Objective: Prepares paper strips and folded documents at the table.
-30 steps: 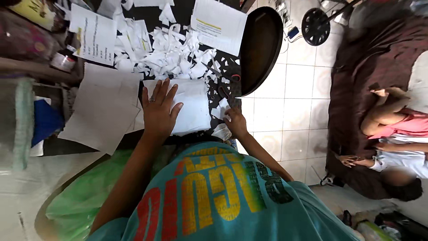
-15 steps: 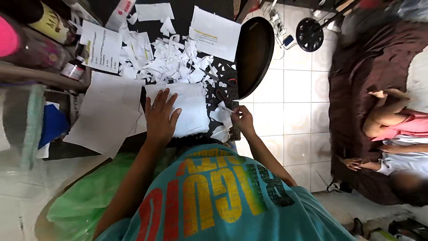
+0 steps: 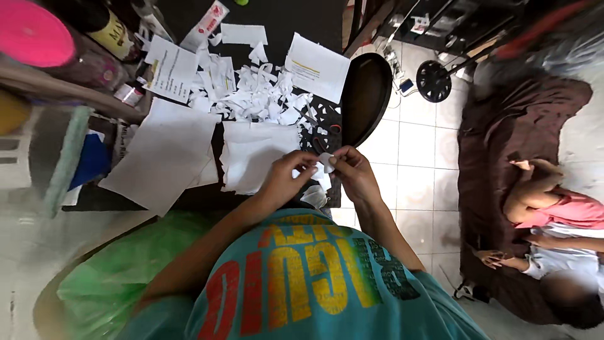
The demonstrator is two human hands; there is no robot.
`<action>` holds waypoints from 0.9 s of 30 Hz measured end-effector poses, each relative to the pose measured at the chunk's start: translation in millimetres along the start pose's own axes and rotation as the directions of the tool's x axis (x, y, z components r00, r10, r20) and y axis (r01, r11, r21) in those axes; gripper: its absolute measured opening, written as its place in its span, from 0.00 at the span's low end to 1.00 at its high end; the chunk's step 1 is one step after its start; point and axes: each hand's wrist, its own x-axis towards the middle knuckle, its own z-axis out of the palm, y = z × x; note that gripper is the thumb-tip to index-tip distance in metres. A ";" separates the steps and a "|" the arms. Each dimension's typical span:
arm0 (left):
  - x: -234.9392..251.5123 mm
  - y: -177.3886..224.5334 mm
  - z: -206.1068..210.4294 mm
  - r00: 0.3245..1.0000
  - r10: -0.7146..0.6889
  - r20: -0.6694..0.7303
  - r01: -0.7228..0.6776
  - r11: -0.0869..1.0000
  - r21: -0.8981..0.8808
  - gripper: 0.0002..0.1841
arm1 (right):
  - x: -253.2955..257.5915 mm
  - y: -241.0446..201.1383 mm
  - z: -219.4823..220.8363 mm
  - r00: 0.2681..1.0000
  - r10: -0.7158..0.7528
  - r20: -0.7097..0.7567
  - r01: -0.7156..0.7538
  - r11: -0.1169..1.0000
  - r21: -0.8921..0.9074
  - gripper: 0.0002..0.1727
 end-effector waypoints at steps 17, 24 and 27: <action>16.9 18.0 3.1 0.975 0.213 0.060 -0.221 0.923 0.315 0.07 | -17.2 -4.7 14.7 0.975 -0.223 0.005 0.212 0.922 -0.325 0.07; 20.5 15.1 6.5 0.959 0.263 0.106 -0.283 0.883 0.374 0.05 | -19.6 -0.3 13.1 0.980 -0.197 -0.013 0.185 0.939 -0.289 0.06; 21.4 12.6 9.8 0.967 0.243 0.081 -0.256 0.917 0.306 0.04 | -19.3 2.7 9.1 0.988 -0.148 -0.031 0.140 0.974 -0.180 0.08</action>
